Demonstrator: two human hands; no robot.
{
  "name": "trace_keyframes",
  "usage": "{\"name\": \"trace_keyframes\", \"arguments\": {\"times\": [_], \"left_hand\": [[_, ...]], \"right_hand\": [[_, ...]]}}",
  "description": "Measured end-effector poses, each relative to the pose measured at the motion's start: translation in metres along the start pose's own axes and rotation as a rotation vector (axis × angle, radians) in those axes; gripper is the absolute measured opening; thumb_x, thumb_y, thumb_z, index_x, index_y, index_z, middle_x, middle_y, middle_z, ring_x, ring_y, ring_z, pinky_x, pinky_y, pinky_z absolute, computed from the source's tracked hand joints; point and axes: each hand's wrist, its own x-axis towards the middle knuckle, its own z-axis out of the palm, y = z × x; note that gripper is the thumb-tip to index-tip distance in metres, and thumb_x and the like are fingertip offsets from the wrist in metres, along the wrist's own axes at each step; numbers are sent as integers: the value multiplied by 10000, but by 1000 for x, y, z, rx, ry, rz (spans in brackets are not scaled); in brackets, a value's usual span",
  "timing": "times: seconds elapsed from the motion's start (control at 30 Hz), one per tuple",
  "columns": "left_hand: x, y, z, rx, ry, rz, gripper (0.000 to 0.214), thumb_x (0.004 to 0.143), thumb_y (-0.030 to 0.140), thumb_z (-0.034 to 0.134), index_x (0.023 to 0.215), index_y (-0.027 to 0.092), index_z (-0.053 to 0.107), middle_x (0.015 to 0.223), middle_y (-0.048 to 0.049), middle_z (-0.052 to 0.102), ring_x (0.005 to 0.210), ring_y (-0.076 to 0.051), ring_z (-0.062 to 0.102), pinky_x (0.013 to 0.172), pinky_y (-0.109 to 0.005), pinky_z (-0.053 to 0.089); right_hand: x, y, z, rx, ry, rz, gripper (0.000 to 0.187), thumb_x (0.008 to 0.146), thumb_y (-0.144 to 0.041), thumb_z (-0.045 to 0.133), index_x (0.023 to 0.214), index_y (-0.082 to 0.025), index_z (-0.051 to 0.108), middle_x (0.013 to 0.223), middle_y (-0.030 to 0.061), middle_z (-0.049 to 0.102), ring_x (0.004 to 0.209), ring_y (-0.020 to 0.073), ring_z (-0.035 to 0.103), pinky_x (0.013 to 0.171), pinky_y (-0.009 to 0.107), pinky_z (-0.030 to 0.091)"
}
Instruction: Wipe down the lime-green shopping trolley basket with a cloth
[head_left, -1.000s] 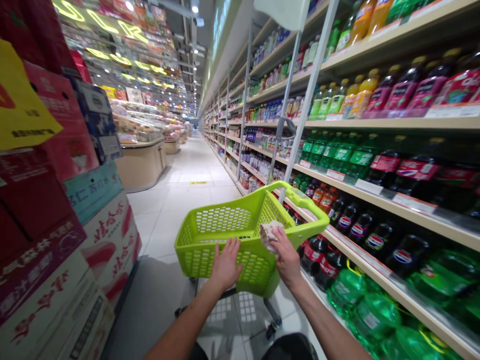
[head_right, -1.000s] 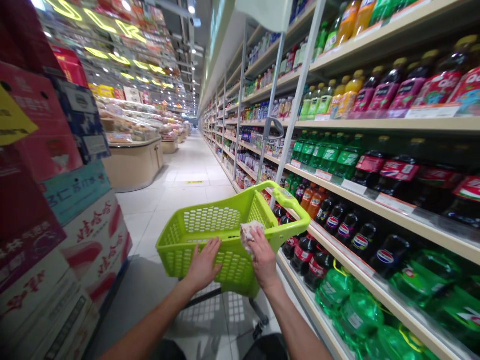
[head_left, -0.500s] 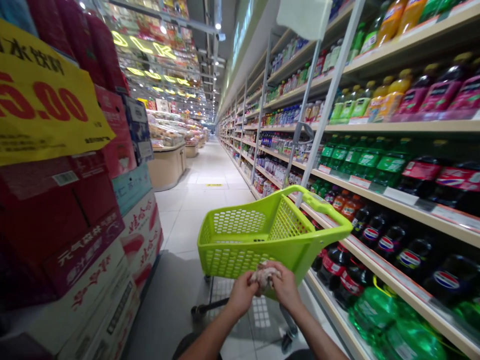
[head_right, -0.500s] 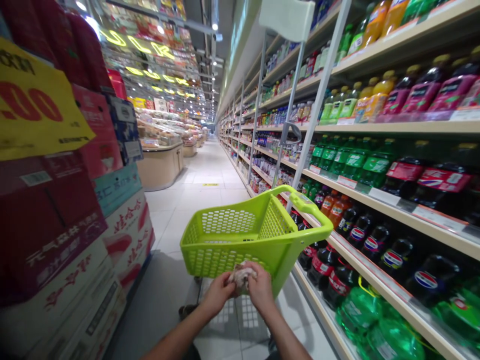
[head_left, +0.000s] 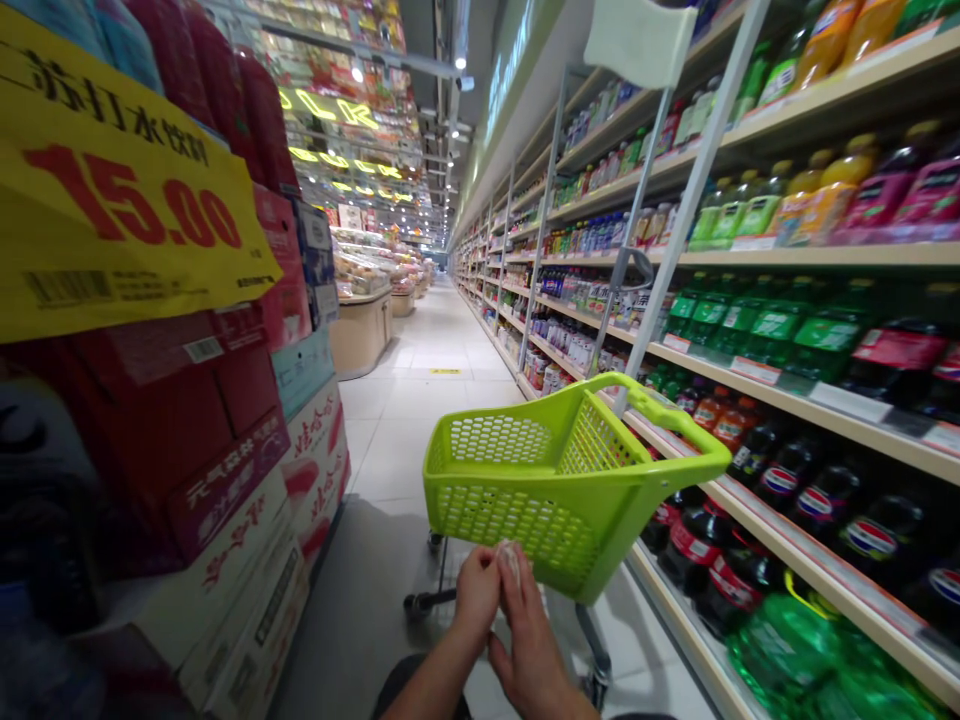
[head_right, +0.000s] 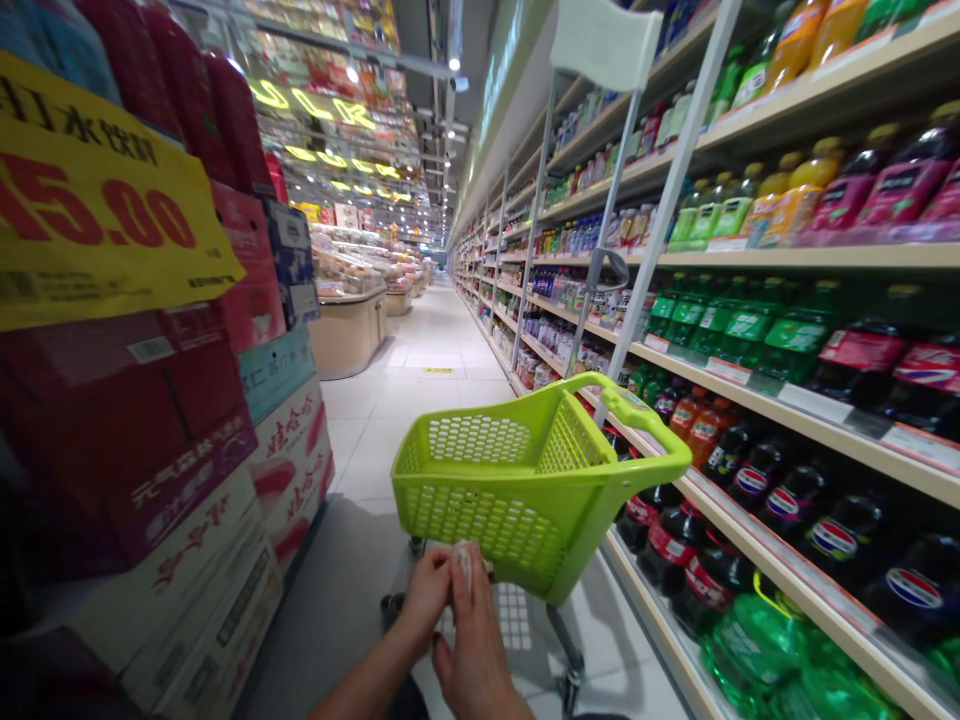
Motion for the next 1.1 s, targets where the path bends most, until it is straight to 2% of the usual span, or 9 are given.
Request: {"name": "trace_keyframes", "arguments": {"times": [0.1,0.2,0.4,0.47,0.53,0.63,0.73,0.9,1.1], "left_hand": [[-5,3,-11,-26,-72,-138,195,613,339,597,628,171,498,516,48,503,486,-85,485,504,-211,378],[-9,9,-23,0,-153,-215,120,557,214,602,642,153,542,510,30,529,468,-87,492,476,-204,360],[-12,26,-30,48,-327,25,341,495,165,623,835,165,611,757,-6,627,602,-102,528,543,-212,392],[-9,29,-29,7,-294,88,422,470,206,669,884,169,593,794,-15,627,642,-121,543,578,-228,417],[-5,28,-28,-8,-245,109,442,449,244,701,868,158,590,763,-19,624,643,-131,547,579,-233,421],[3,26,-28,-90,-191,84,414,466,331,702,819,143,596,711,-17,619,598,-120,538,543,-227,406],[4,27,-29,-238,-148,29,408,451,365,708,777,147,597,736,-19,627,612,-109,546,553,-217,407],[2,31,-36,-208,-139,22,402,469,380,698,794,158,615,721,-17,631,592,-112,546,525,-217,403],[3,32,-36,57,85,250,232,563,315,595,743,170,608,669,-13,621,596,-155,560,554,-266,444]], "right_hand": [[4,15,5,-35,-56,-48,695,643,-18,452,1296,-243,376,1383,86,320,1253,284,310,969,495,345],[10,25,3,41,-106,-41,556,695,-47,428,1203,-265,488,1275,67,479,1150,235,465,907,396,436],[46,5,-12,317,46,304,266,756,-184,421,974,-186,572,806,30,659,722,168,625,681,278,511],[57,1,-16,404,14,383,184,769,-225,435,870,-178,583,686,9,636,634,159,606,605,261,505],[60,0,-17,439,-39,362,185,793,-274,444,799,-177,602,731,30,641,739,178,614,666,281,507],[53,-1,-12,329,8,230,254,813,-293,446,972,-195,618,1104,86,584,1112,224,487,911,354,419],[44,-4,0,230,86,108,371,813,-255,435,1173,-223,519,1313,79,422,1222,215,375,990,359,345],[53,-14,4,306,124,216,281,768,-235,473,1024,-186,578,983,73,630,905,191,594,799,290,480],[81,-18,2,355,216,454,126,700,-233,445,739,-185,555,671,39,630,619,188,591,606,290,489]]}}
